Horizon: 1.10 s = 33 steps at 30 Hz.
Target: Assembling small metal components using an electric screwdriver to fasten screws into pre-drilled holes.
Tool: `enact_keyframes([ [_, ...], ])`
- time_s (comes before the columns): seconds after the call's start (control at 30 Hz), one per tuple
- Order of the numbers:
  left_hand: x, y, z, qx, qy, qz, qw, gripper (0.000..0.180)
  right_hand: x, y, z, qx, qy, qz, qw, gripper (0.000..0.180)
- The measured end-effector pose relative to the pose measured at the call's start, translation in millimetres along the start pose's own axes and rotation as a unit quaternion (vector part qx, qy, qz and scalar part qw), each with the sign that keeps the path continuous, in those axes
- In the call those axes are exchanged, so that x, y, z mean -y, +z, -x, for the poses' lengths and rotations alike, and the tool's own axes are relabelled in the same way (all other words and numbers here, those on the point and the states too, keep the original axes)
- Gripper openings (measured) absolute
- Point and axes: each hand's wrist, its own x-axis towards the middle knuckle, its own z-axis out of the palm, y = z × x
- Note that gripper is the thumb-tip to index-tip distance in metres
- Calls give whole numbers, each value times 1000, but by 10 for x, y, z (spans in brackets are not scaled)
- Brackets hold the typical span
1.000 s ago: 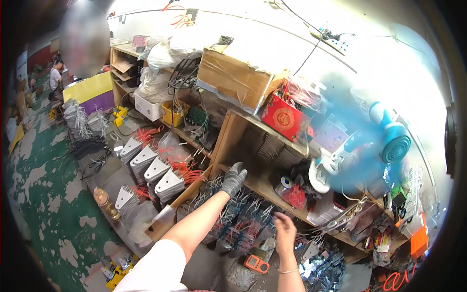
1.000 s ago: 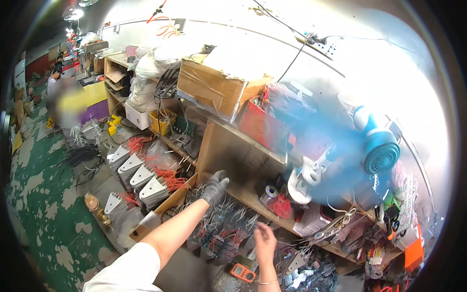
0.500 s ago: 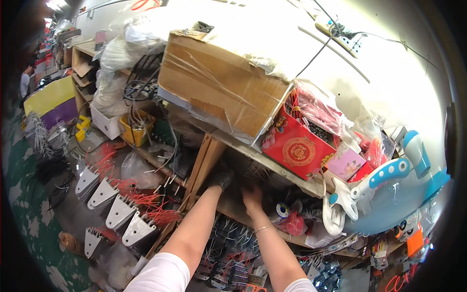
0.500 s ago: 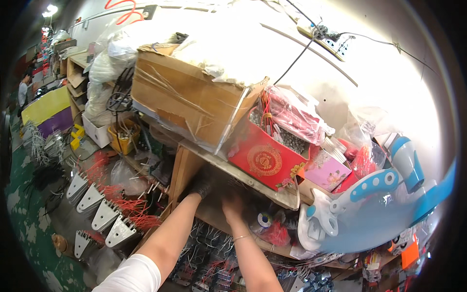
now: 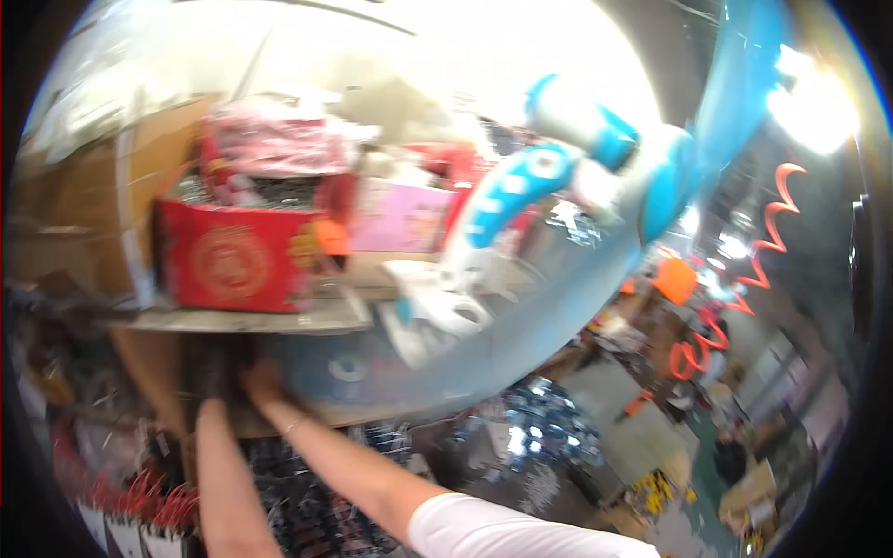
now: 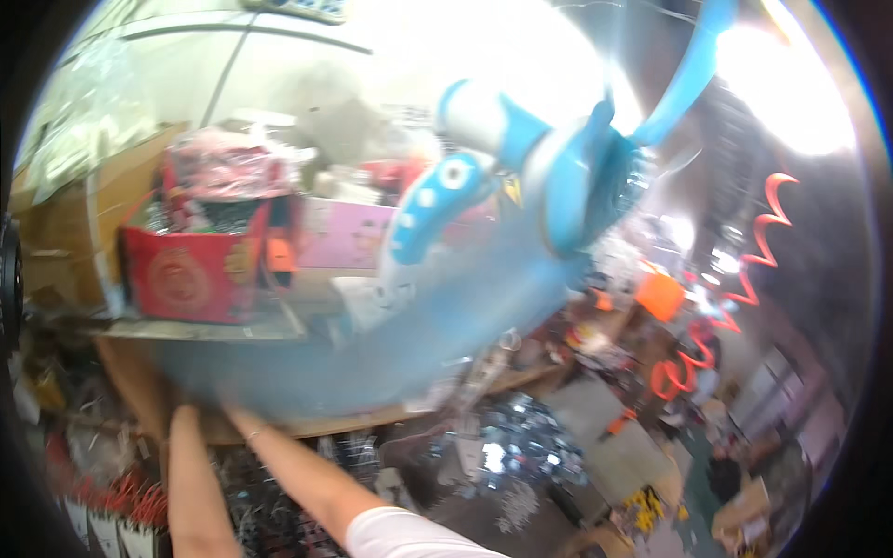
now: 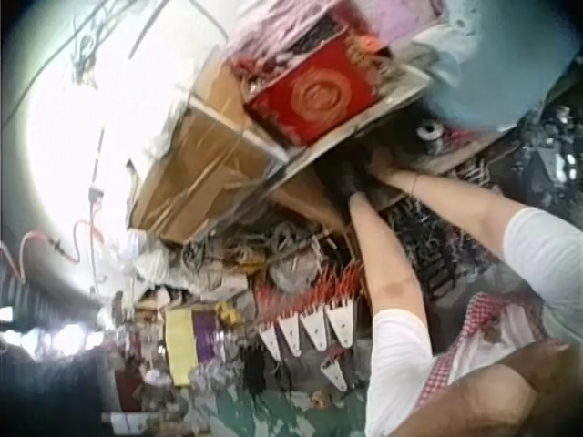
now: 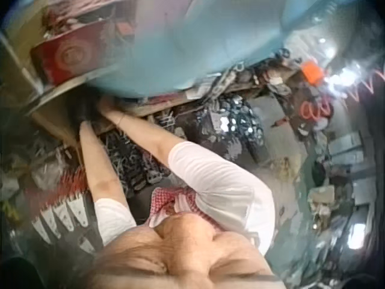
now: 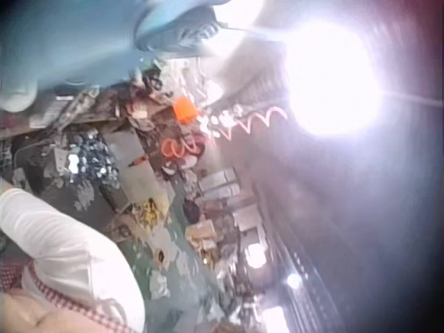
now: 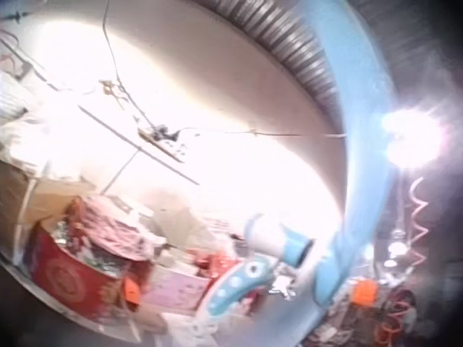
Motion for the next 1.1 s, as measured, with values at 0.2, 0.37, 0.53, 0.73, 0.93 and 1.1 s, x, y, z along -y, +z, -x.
enact_keyframes([
  [0.2,780,-375,164,-198,61,-64,976,58,72,-776,178,328,-157,-74,929,55],
  [0.37,1347,-475,207,-388,111,46,914,57,992,-1993,813,579,-81,-152,797,39],
  [0.53,887,-301,150,-340,113,94,929,59,3067,-4110,177,626,15,-542,561,75],
  [0.73,946,-386,19,-322,139,76,933,68,2825,-5846,-677,579,-41,-531,618,73],
  [0.93,951,-175,-33,-288,125,111,943,67,3161,-6173,-382,528,-75,-488,691,72],
  [1.1,1201,-281,-20,-326,130,107,930,63,3525,-5273,-653,514,-87,-468,714,71],
])
